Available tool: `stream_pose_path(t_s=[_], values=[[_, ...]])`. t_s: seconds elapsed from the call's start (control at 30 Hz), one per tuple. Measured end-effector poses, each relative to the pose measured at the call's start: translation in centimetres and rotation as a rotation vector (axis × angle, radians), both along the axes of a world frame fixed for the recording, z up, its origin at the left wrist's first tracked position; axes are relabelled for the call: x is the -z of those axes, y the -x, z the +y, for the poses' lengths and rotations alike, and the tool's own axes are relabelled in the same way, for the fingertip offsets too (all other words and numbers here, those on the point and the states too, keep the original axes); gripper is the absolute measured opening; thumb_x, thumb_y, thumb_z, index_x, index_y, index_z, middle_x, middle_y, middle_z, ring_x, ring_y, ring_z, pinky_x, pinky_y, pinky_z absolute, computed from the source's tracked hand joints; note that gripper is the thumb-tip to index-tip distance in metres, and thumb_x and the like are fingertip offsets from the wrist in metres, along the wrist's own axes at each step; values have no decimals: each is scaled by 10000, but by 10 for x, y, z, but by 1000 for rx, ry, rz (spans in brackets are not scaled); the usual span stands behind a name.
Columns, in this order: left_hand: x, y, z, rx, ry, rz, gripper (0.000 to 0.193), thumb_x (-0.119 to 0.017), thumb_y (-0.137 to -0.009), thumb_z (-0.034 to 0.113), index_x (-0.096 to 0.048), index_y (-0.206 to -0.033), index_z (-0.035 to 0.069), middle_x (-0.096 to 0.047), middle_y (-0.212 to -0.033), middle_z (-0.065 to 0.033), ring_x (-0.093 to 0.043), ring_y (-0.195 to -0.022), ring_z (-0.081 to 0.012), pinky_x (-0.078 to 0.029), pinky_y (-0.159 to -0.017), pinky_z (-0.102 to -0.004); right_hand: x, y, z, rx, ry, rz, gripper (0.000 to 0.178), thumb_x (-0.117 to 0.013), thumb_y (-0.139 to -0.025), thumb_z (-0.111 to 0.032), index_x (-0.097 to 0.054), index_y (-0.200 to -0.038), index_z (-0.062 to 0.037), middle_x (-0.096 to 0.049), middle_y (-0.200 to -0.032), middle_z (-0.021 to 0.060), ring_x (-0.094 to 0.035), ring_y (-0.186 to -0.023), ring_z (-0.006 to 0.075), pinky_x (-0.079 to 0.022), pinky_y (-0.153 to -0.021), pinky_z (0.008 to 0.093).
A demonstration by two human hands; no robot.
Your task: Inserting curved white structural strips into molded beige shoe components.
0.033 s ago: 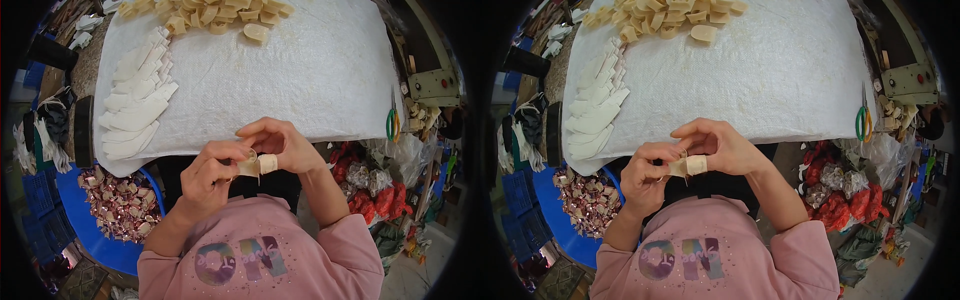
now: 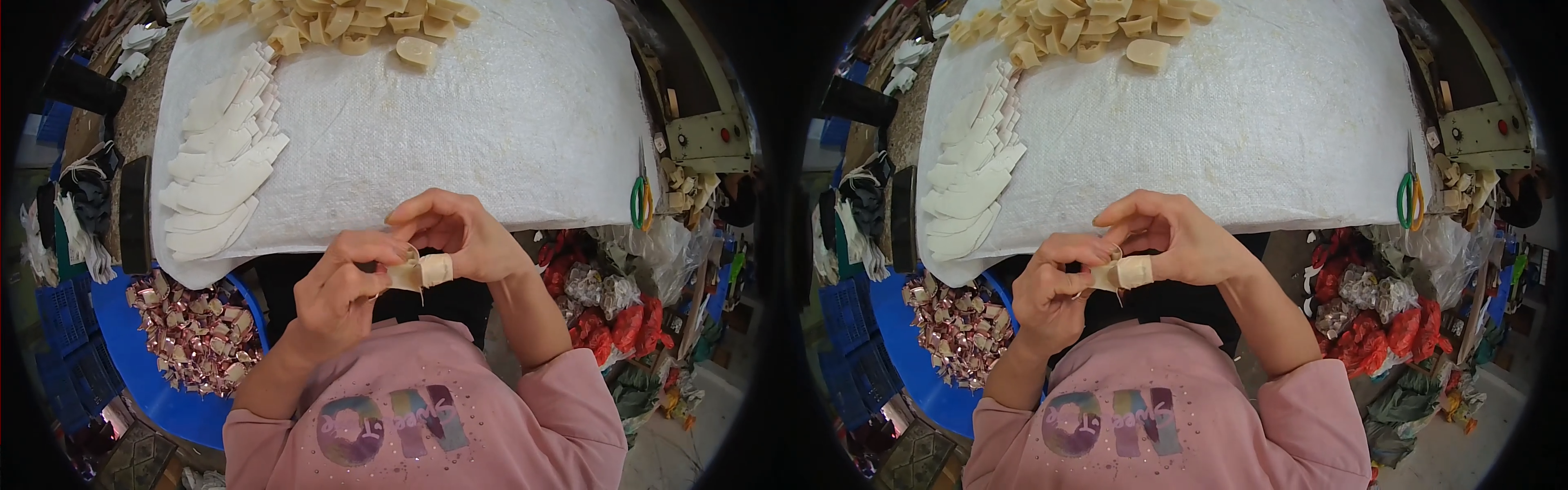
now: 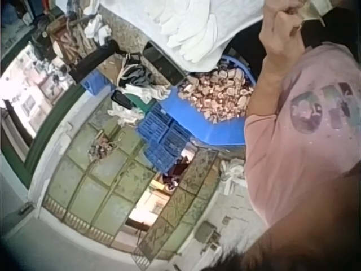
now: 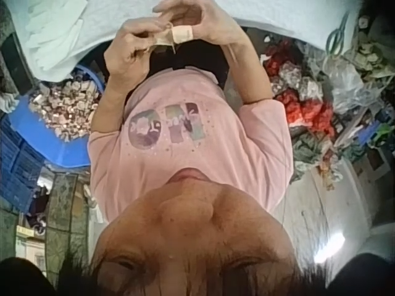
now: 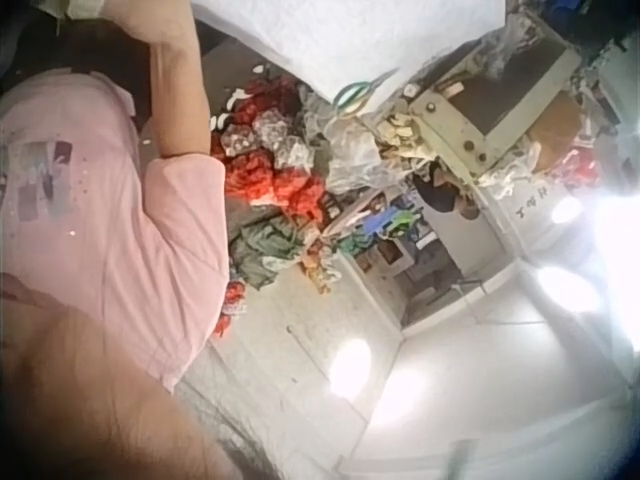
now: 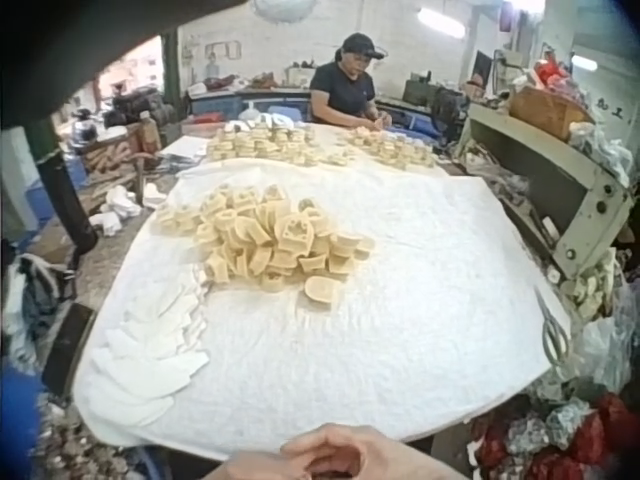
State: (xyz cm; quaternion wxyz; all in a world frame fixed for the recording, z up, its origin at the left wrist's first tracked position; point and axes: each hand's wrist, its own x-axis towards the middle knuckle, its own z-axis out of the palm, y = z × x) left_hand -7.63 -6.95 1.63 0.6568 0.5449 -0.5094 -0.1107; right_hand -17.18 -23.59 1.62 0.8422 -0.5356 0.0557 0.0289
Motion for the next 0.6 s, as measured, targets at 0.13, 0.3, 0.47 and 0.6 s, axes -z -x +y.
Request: stream_pose_path(t_s=[0.13,0.3,0.47,0.6], values=[[1,-4,0,5,-73,-215,194,-572,-717,-172,-433,-703,-38,-573,-931,-181,-615,-832,-274,-522,-674,-318,-5,-7,0,-8,189,24,431,-706,-776,-67,-518,-1154,19,-632,-980,118,-616,-868,149,-505,-804,281],[4,-6,0,-109,-147,-199,154,-584,-731,-150,-476,-738,-40,-573,-933,-180,-601,-805,-248,-504,-624,-283,-2,-11,2,0,72,133,512,-698,-812,-125,-470,-1248,16,-634,-984,130,-623,-916,161,-504,-805,275],[6,-4,0,-143,-106,86,123,-607,-845,-9,-502,-908,-11,-584,-959,-154,-573,-828,-185,-469,-721,-268,7,-9,8,195,226,-51,504,-599,-894,-251,-432,-1296,4,-634,-1030,149,-612,-963,194,-489,-813,297],[7,2,1,-194,-71,379,196,-621,-863,49,-511,-999,-41,-593,-989,-143,-570,-880,-156,-459,-806,-262,7,-9,4,257,540,-295,392,-593,-852,-109,-509,-1234,-82,-612,-1043,99,-545,-913,187,-431,-803,309]])
